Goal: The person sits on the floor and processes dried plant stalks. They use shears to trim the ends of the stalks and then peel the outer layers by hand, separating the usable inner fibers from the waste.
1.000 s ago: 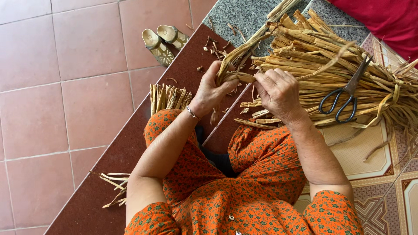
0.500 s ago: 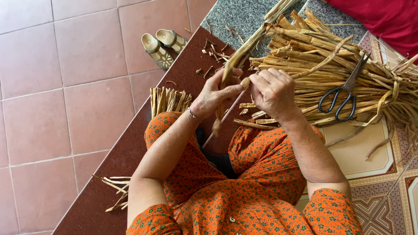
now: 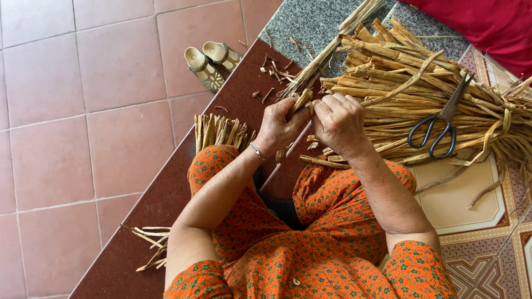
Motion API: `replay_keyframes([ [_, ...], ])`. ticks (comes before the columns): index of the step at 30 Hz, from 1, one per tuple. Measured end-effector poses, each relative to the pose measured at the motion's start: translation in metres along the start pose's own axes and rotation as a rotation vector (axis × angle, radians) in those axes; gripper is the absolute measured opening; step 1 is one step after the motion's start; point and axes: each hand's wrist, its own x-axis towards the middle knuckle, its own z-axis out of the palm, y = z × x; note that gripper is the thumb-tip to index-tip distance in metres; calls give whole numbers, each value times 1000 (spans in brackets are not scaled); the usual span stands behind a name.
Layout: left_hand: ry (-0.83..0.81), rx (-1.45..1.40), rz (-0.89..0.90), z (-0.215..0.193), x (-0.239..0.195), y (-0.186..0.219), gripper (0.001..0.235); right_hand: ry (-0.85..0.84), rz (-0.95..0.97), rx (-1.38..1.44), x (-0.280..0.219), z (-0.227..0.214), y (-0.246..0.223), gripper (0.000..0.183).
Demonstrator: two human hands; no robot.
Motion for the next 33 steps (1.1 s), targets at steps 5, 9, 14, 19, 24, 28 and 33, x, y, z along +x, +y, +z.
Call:
replay_keyframes([
  [5,61,100,-11,4,8,-14,20,-17,-22,4,-8,10,0,5],
  [9,-249,-606,-351,-11,14,-9,20,-42,-2,-35,-14,19,38,10],
  [14,-554,-726,-582,-29,8,-1,30,40,135,-140,-36,0,119,11],
  [19,-632,-791,-564,-16,6,0,29,55,161,-200,-39,-10,138,12],
  [24,-431,-793,-639,-18,10,0,25,148,181,-387,-36,-9,123,27],
  [28,-272,-855,-713,-19,13,2,27,160,402,-45,-58,12,102,17],
  [33,-152,-992,-707,-21,21,8,42,-203,599,431,-112,58,62,10],
])
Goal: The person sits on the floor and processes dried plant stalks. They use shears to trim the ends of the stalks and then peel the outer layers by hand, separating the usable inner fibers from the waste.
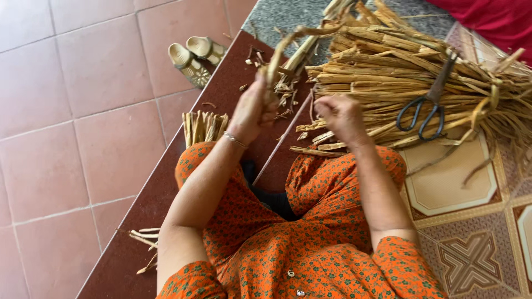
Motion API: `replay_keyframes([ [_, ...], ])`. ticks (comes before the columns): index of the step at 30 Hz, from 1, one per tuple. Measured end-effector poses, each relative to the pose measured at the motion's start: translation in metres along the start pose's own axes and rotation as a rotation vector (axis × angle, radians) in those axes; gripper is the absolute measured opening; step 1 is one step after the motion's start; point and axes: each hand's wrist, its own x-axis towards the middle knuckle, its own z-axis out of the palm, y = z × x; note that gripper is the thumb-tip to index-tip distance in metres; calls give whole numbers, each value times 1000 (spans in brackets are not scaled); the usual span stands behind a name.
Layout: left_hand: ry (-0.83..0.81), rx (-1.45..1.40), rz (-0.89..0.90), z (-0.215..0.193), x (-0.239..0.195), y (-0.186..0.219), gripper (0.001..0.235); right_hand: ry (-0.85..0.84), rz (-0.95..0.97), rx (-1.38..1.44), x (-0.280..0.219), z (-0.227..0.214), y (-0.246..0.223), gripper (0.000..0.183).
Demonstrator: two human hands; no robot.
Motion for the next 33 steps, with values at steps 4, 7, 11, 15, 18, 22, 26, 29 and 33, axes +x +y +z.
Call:
replay_keyframes([
  [4,52,-164,46,-10,-13,19,51,48,183,143,-22,30,41,12],
  [7,168,-112,253,-15,-17,19,30,241,193,-63,-15,27,79,4],
  [11,132,20,233,-15,-4,2,22,338,-102,-460,2,28,105,12],
  [15,77,163,213,-22,8,-16,16,324,-177,-553,10,28,100,10],
  [18,125,373,201,-34,15,-26,19,338,-230,-541,16,36,77,6],
  [22,157,610,175,-41,36,-43,23,308,-369,-466,-1,53,15,10],
  [26,84,804,-35,-48,46,-61,22,347,-429,-133,-34,56,-39,11],
  [29,-44,831,-127,-53,37,-77,28,337,-373,-116,-35,55,-45,18],
  [33,-82,938,-76,-52,39,-77,27,244,-363,-37,-26,46,-24,19],
])
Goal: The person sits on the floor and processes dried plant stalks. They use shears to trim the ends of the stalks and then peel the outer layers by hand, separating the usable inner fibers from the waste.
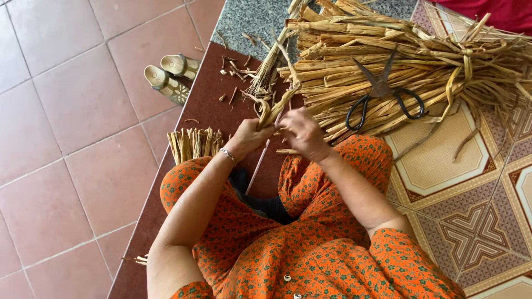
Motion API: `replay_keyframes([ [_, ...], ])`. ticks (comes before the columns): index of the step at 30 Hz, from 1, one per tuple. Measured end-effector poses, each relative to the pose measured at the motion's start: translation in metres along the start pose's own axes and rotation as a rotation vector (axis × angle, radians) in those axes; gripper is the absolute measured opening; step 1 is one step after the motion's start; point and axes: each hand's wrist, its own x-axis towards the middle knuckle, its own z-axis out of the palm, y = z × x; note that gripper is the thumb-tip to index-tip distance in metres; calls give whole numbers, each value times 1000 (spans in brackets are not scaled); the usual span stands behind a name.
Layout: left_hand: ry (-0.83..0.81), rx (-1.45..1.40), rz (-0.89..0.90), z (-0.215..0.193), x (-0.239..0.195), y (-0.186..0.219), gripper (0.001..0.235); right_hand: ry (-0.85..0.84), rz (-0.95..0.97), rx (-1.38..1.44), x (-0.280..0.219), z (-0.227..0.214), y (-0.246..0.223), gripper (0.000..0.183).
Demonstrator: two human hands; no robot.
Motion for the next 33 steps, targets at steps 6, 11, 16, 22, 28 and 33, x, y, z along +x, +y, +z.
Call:
replay_keyframes([
  [6,39,116,-26,0,-1,7,24,-12,374,-647,-27,-90,110,71],
  [11,98,342,-12,2,0,12,27,52,650,-680,-72,-117,181,65],
  [16,144,158,77,-9,-1,9,19,110,633,-615,-92,-116,219,42],
  [22,298,-219,12,-54,-17,16,19,375,528,-833,-81,-139,209,45],
  [28,262,-349,192,-68,-53,43,17,259,346,-505,-2,-132,124,15],
  [33,248,-343,222,-80,-84,59,18,-12,-201,-425,71,-53,25,34],
])
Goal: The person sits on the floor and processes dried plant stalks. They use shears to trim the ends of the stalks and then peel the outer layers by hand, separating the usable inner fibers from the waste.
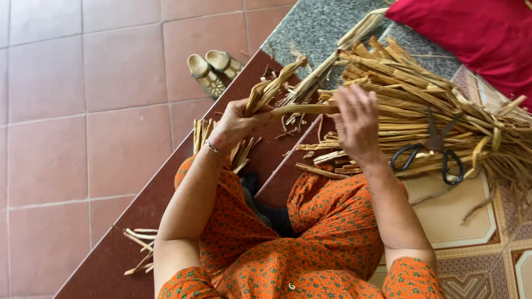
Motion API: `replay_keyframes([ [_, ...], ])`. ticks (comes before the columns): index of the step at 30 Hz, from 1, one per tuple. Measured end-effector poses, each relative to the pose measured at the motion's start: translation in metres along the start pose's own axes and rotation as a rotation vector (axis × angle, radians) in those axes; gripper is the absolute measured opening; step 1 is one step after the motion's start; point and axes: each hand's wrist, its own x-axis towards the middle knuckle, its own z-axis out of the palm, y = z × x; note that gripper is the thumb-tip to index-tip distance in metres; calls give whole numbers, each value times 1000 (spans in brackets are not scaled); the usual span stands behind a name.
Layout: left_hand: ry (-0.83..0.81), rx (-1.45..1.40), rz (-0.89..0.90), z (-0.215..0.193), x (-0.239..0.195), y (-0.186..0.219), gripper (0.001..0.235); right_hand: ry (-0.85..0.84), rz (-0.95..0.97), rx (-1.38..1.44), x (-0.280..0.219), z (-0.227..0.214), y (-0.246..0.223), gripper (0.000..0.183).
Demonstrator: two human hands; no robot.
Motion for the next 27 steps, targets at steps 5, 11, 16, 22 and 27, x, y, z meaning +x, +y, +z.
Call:
replay_keyframes([
  [5,-53,-11,252,-30,-29,20,25,-249,12,441,58,-11,-51,26],
  [11,187,305,352,-38,-43,17,24,-314,-10,701,77,-25,-67,13],
  [16,278,604,390,-36,-39,10,13,-383,-124,393,78,-24,-75,20],
  [22,354,742,473,-21,-17,-5,16,-259,-98,306,51,-23,-70,16],
  [27,-7,229,-5,-4,-9,-7,15,-167,-8,354,44,-13,-45,21],
])
